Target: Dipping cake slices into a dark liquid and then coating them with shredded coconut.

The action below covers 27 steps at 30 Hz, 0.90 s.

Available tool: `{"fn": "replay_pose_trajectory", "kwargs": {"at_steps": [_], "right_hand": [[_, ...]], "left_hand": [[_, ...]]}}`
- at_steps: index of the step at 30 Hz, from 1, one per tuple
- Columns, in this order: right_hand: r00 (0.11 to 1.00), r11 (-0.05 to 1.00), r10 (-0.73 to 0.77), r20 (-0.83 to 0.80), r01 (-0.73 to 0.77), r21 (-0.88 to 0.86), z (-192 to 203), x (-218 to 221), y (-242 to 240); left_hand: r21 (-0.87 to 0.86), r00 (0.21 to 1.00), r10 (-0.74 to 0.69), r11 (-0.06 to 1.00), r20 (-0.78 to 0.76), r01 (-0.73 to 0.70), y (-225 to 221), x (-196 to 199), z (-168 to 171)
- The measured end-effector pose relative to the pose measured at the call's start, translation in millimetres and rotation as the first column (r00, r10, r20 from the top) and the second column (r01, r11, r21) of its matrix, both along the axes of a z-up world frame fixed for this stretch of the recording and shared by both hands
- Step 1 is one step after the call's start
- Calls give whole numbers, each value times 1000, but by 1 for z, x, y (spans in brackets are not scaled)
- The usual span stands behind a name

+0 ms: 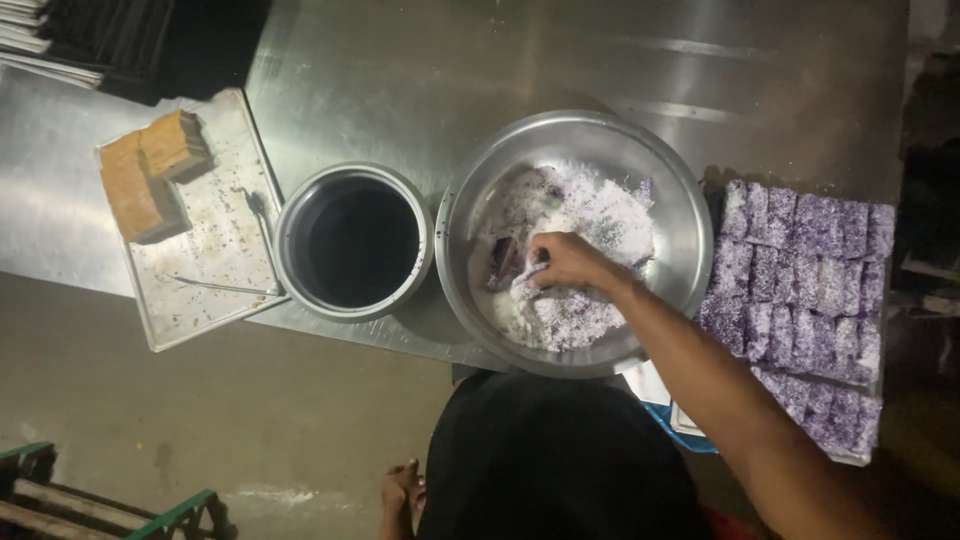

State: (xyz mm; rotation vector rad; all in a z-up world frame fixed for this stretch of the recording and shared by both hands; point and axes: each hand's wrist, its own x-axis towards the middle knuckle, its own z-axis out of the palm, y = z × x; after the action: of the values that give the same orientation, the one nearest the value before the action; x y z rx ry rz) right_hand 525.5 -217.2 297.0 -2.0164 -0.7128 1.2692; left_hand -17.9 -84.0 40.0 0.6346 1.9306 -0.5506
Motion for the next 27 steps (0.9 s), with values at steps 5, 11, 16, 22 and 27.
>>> {"fn": "replay_pose_trajectory", "kwargs": {"at_steps": [5, 11, 16, 22, 27], "right_hand": [[648, 916, 315, 694, -399, -44, 3, 4, -47], [677, 957, 146, 721, -283, 71, -11, 1, -80], [422, 919, 257, 870, -384, -85, -29, -30, -52], [480, 938, 327, 814, -266, -220, -1, -46, -46], [583, 944, 330, 743, -195, -266, -9, -43, -37]], "left_hand": [[72, 787, -615, 788, 47, 611, -5, -21, -38], [195, 940, -252, 958, 229, 209, 5, 12, -11], [228, 975, -101, 972, 197, 55, 31, 42, 35], [257, 984, -61, 966, 169, 16, 43, 48, 30], [157, 994, -18, 988, 104, 2, 48, 26, -11]]}}
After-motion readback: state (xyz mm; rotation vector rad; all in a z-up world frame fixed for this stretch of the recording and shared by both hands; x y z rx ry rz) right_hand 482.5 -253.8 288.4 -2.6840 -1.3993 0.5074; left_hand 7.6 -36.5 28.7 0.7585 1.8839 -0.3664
